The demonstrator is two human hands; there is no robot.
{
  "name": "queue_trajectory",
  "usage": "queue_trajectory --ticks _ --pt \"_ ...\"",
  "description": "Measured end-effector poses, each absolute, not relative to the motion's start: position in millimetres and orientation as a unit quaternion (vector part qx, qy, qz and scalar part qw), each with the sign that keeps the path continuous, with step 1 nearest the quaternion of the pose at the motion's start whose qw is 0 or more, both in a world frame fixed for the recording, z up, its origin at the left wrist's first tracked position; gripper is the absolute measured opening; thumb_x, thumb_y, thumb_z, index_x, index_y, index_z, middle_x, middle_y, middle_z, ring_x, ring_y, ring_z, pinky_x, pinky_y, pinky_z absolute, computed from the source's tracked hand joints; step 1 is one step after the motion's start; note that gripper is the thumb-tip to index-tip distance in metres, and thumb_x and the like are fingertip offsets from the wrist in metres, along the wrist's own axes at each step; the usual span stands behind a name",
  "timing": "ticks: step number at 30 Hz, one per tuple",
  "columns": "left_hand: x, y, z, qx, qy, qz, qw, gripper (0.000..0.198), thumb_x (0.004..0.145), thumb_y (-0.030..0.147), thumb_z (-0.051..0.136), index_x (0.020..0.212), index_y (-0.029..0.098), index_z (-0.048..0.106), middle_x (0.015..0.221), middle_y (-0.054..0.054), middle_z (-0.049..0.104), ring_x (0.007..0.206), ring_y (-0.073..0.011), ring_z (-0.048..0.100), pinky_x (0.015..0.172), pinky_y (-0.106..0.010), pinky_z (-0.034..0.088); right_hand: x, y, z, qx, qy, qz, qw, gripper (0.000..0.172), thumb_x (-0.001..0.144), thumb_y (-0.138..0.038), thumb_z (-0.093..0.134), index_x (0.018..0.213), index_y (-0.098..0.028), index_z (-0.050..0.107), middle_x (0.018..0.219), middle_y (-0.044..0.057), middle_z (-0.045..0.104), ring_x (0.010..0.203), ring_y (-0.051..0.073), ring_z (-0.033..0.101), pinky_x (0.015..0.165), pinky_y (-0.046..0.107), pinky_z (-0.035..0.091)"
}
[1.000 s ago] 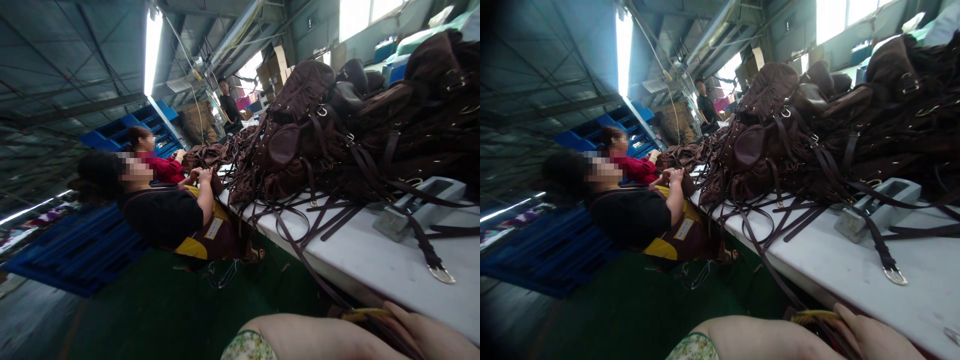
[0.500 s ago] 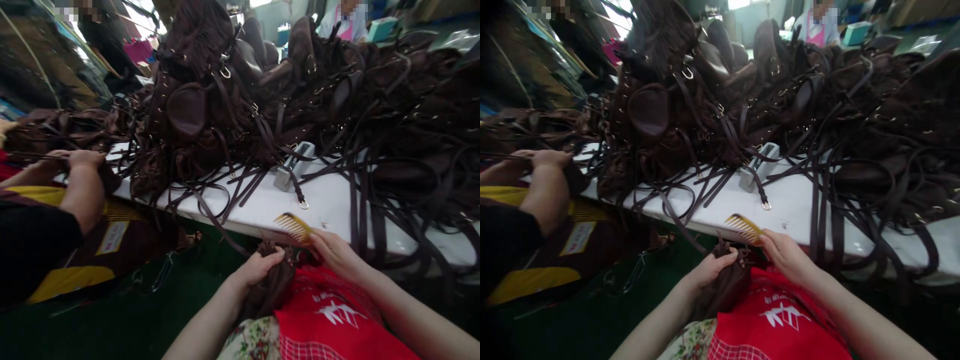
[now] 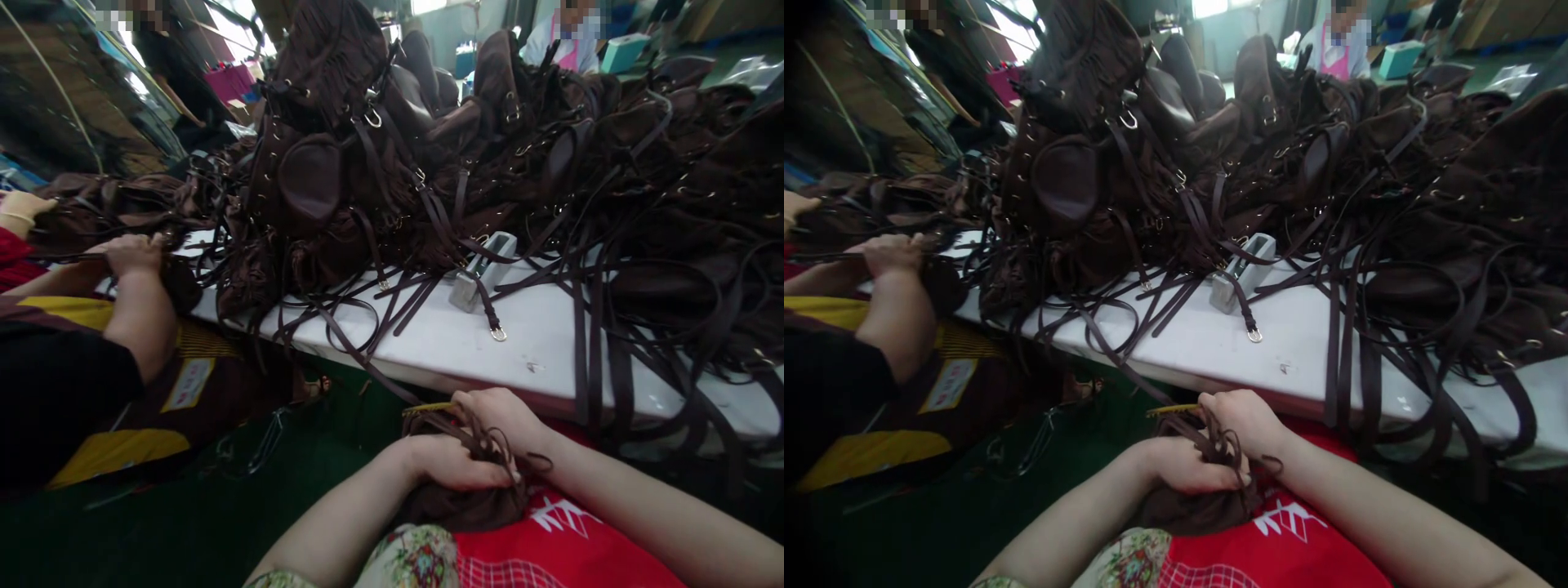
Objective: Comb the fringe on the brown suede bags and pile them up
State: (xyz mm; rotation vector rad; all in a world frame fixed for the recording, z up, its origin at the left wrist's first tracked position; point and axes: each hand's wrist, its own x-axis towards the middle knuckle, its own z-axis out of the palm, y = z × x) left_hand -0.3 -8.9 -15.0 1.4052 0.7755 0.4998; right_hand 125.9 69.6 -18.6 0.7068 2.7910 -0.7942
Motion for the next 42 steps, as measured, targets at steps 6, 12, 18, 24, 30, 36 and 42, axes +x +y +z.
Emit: queue_trajectory --ticks 6,12,18,24,30,36,42 --pt "46 9 -51 0.649 0.295 0.193 0.674 0.011 0.072 0.017 0.061 0.072 0.017 0.072 0.079 -0.001 0.068 0.093 -0.0225 0.063 0.092 -0.03 0.047 124 68 -46 0.252 0.922 -0.289 0.052 0.026 0.092 -0.035 0.04 0.084 -0.022 0.061 0.073 0.005 0.069 0.065 0.021 0.066 0.057 0.029 0.041" --pt "94 45 -79 0.66 0.172 0.057 0.729 0.018 0.059 0.003 0.071 0.055 0.02 0.074 0.069 0.001 0.072 0.071 -0.014 0.068 0.066 -0.017 0.05 95 80 -55 0.204 0.939 -0.277 0.025 0.039 0.095 -0.043 0.029 0.09 -0.025 0.063 0.082 0.007 0.071 0.071 0.022 0.066 0.063 0.031 0.044" --pt "-6 -15 -41 0.352 0.494 0.299 0.737 0.024 0.075 0.031 0.066 0.089 0.013 0.072 0.071 -0.001 0.067 0.065 -0.0138 0.059 0.073 -0.029 0.05 131 114 -26 0.347 0.888 -0.3 -0.038 0.043 0.093 -0.047 0.03 0.089 -0.022 0.065 0.077 0.005 0.07 0.071 0.022 0.064 0.064 0.03 0.043" --pt "-47 -41 -55 0.157 0.536 0.413 0.72 0.041 0.062 0.043 0.08 0.086 0.012 0.071 0.083 -0.004 0.069 0.079 -0.015 0.061 0.082 -0.028 0.046 167 82 -16 0.346 0.827 -0.44 -0.053 0.045 0.097 -0.045 0.025 0.083 -0.019 0.059 0.064 0.001 0.062 0.059 0.015 0.057 0.057 0.025 0.039" --pt "-46 -52 -63 0.149 0.518 0.421 0.729 0.041 0.06 0.037 0.083 0.089 0.01 0.072 0.092 -0.01 0.071 0.089 -0.0218 0.064 0.091 -0.035 0.046 164 43 -23 0.26 0.895 -0.362 -0.01 0.034 0.099 -0.034 0.029 0.102 -0.019 0.06 0.09 0.005 0.068 0.077 0.017 0.063 0.068 0.027 0.042" --pt "-42 -39 -34 0.38 0.331 0.298 0.811 0.044 0.069 0.042 0.074 0.102 0.013 0.07 0.102 -0.011 0.07 0.098 -0.0257 0.063 0.094 -0.037 0.045 145 41 -40 0.204 0.939 -0.271 0.056 0.026 0.096 -0.032 0.039 0.104 -0.02 0.061 0.09 0.005 0.069 0.079 0.019 0.065 0.066 0.027 0.044" --pt "-28 -26 -18 0.608 0.25 0.211 0.723 0.036 0.088 0.039 0.053 0.102 0.01 0.07 0.097 -0.012 0.07 0.092 -0.0216 0.063 0.089 -0.031 0.048 121 49 -54 0.215 0.941 -0.237 0.113 0.033 0.098 -0.036 0.035 0.093 -0.018 0.062 0.086 0.007 0.069 0.077 0.019 0.065 0.064 0.026 0.043"
